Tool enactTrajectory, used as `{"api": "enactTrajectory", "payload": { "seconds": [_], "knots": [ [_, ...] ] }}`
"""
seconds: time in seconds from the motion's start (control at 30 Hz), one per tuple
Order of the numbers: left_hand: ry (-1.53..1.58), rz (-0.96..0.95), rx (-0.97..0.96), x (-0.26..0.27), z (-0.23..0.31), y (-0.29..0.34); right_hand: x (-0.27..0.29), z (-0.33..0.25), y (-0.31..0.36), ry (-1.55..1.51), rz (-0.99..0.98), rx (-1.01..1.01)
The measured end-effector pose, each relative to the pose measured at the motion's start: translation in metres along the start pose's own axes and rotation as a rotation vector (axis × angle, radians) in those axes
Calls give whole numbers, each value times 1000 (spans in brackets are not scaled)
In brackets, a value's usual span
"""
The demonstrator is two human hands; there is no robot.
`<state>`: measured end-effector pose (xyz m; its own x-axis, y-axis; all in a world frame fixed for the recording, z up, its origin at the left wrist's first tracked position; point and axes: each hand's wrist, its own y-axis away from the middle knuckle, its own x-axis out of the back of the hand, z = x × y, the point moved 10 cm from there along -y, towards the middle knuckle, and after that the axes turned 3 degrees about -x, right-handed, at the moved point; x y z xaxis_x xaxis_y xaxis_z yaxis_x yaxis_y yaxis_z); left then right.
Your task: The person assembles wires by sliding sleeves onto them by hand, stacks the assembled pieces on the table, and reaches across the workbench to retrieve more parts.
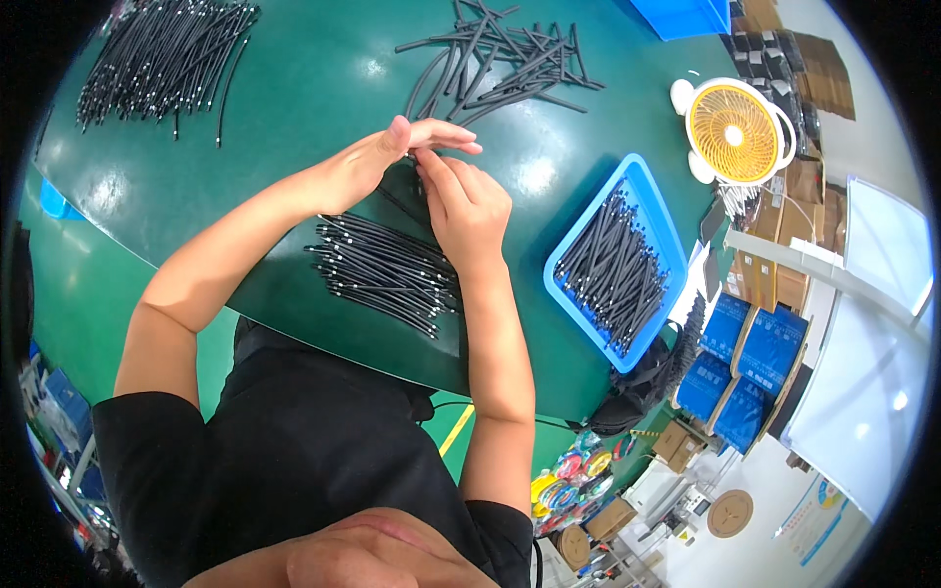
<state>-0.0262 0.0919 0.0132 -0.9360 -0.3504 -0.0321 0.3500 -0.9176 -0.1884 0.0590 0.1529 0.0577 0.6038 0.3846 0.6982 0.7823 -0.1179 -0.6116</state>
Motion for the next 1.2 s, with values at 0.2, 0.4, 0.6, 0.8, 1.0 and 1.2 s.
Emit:
{"api": "enactTrajectory", "payload": {
  "seconds": [0.2,0.4,0.6,0.8,1.0,1.2],
  "knots": [
    [18,-15,2,-5,-2,-1,7,-1,-1,51,30,4],
    [-257,279,-254,21,22,3,83,45,7,306,342,-438],
    [-621,30,-367,-3,39,9,163,102,42,819,273,-775],
    [-770,-304,-509,-50,22,19,81,57,-6,480,93,-406],
    [-738,-243,-573,-42,29,19,-36,43,-39,51,-311,-367],
    [-797,-182,-598,-42,47,18,-24,46,-20,9,-251,-301]
  ]
}}
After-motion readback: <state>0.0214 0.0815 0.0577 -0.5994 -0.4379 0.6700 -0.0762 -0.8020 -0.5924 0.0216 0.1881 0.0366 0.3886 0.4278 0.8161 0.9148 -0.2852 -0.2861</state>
